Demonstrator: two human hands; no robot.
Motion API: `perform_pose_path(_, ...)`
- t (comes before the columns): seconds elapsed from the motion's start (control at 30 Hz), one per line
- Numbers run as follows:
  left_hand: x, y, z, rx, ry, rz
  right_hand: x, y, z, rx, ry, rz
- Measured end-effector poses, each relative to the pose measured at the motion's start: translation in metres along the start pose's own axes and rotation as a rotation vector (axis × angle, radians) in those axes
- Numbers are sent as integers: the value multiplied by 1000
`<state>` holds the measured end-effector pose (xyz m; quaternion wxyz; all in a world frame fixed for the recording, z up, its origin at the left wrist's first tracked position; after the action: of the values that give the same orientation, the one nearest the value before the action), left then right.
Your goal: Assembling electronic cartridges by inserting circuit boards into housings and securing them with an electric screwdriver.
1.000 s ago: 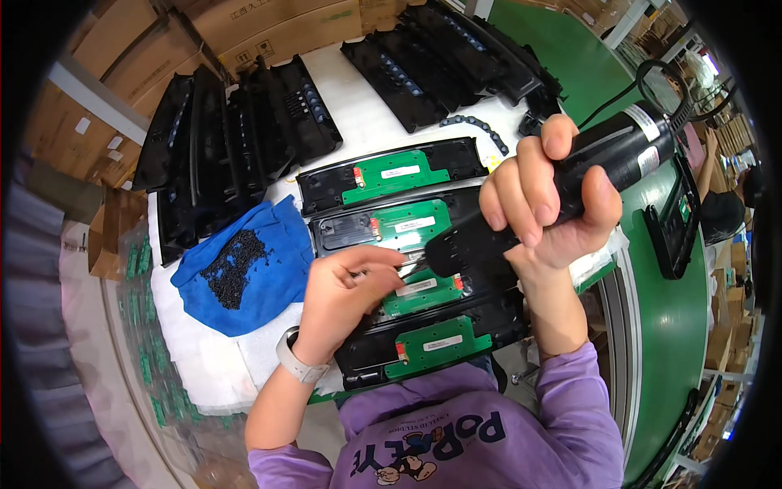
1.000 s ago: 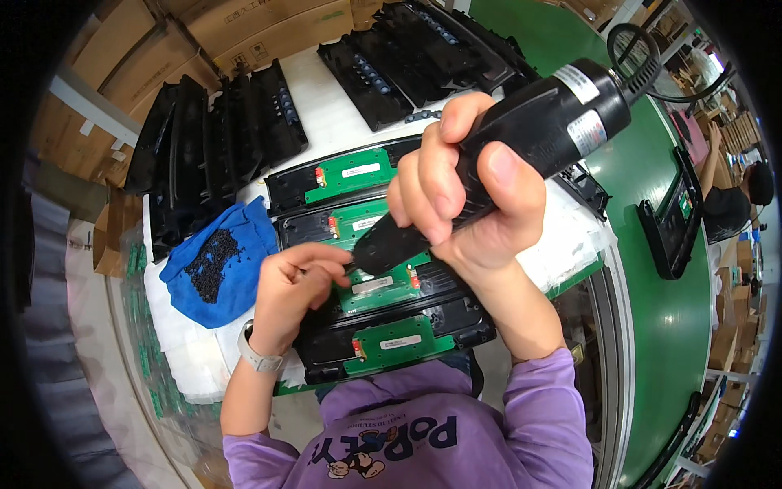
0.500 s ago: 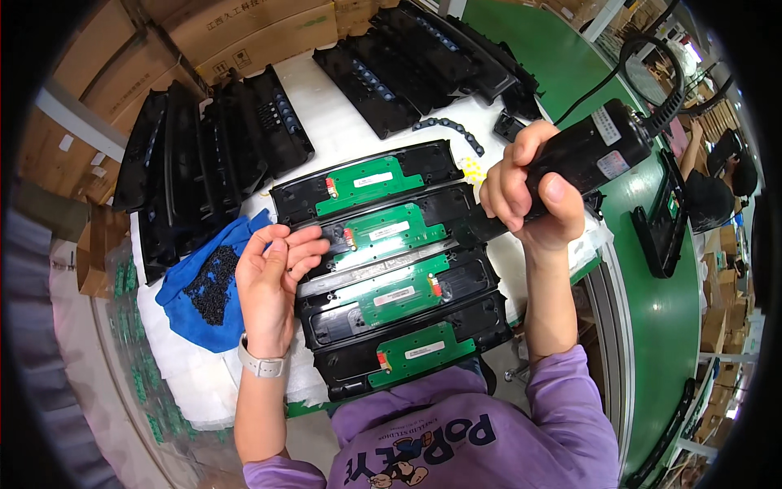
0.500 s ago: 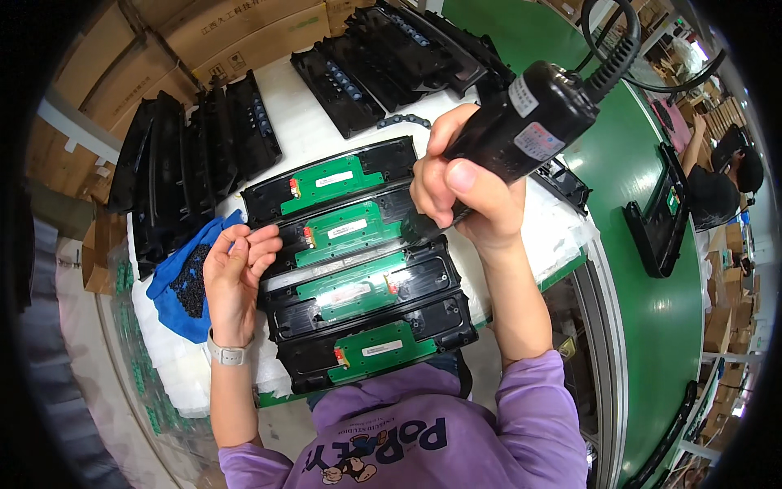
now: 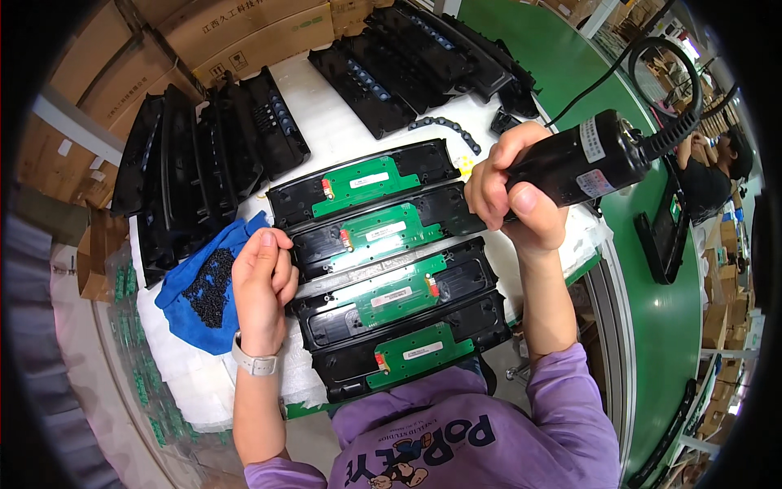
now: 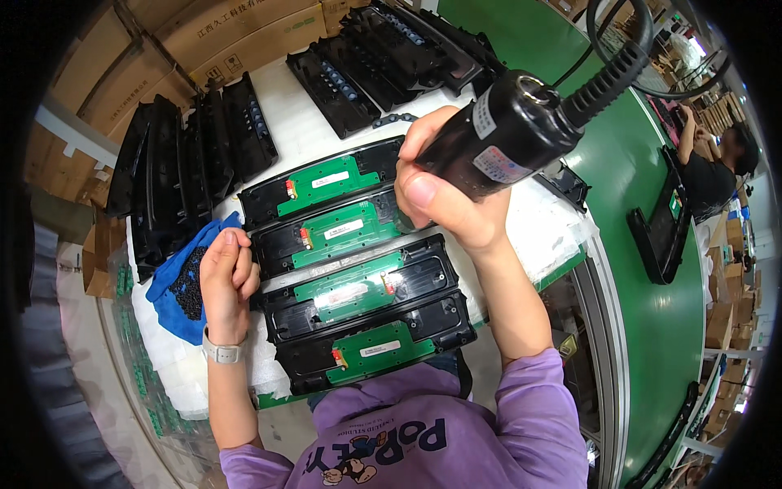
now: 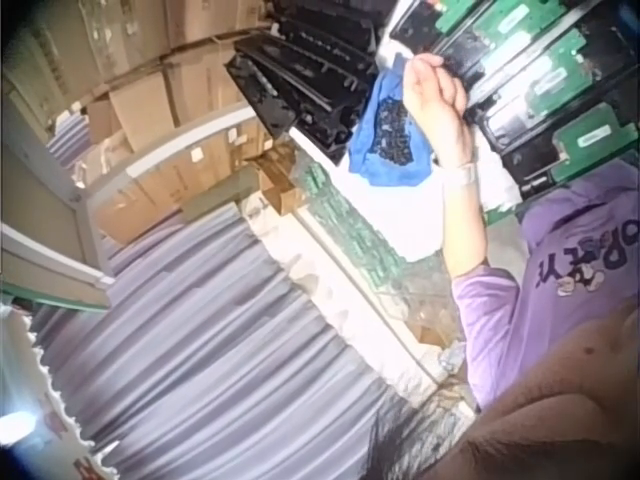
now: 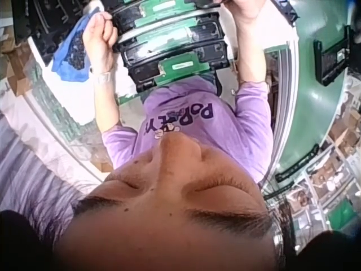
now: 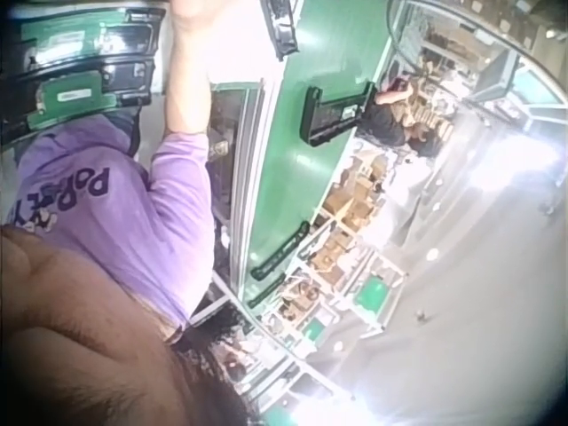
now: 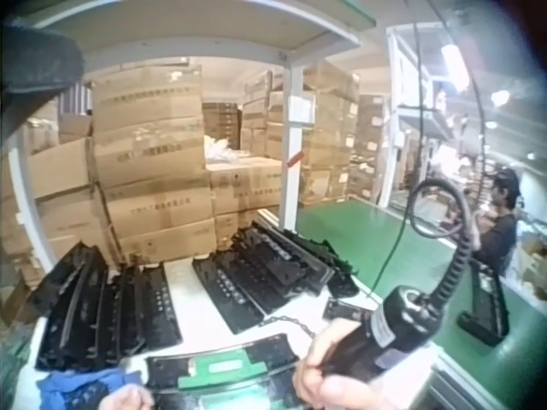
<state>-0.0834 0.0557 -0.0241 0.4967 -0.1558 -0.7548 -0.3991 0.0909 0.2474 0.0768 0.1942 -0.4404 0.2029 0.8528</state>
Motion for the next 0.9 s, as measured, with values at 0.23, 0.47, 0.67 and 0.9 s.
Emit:
perform_pose_path(0.23, -1, -6, 3, 36, -27, 15, 3, -3, -5, 118, 45, -74)
perform_pose_path(0.47, -8, -9, 6, 15, -26, 18, 10, 8, -6, 54, 123, -196)
perform_pose_path(0.67, -9, -8, 7, 12, -15, 146, 9, 7, -5, 65, 96, -205)
perform_pose_path(0.9, -6, -5, 2, 20, 8, 62, 2, 36, 15, -68, 205, -89)
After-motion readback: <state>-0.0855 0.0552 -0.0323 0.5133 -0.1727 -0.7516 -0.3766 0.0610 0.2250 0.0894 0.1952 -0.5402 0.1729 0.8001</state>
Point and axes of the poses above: each hand's wrist, its own z-axis towards the middle knuckle, its own y-axis out of the palm, x = y × z, the point moved 8 cm from there along z, towards the middle knuckle, and after that the axes turned 8 degrees about -z, right-handed, at the moved point
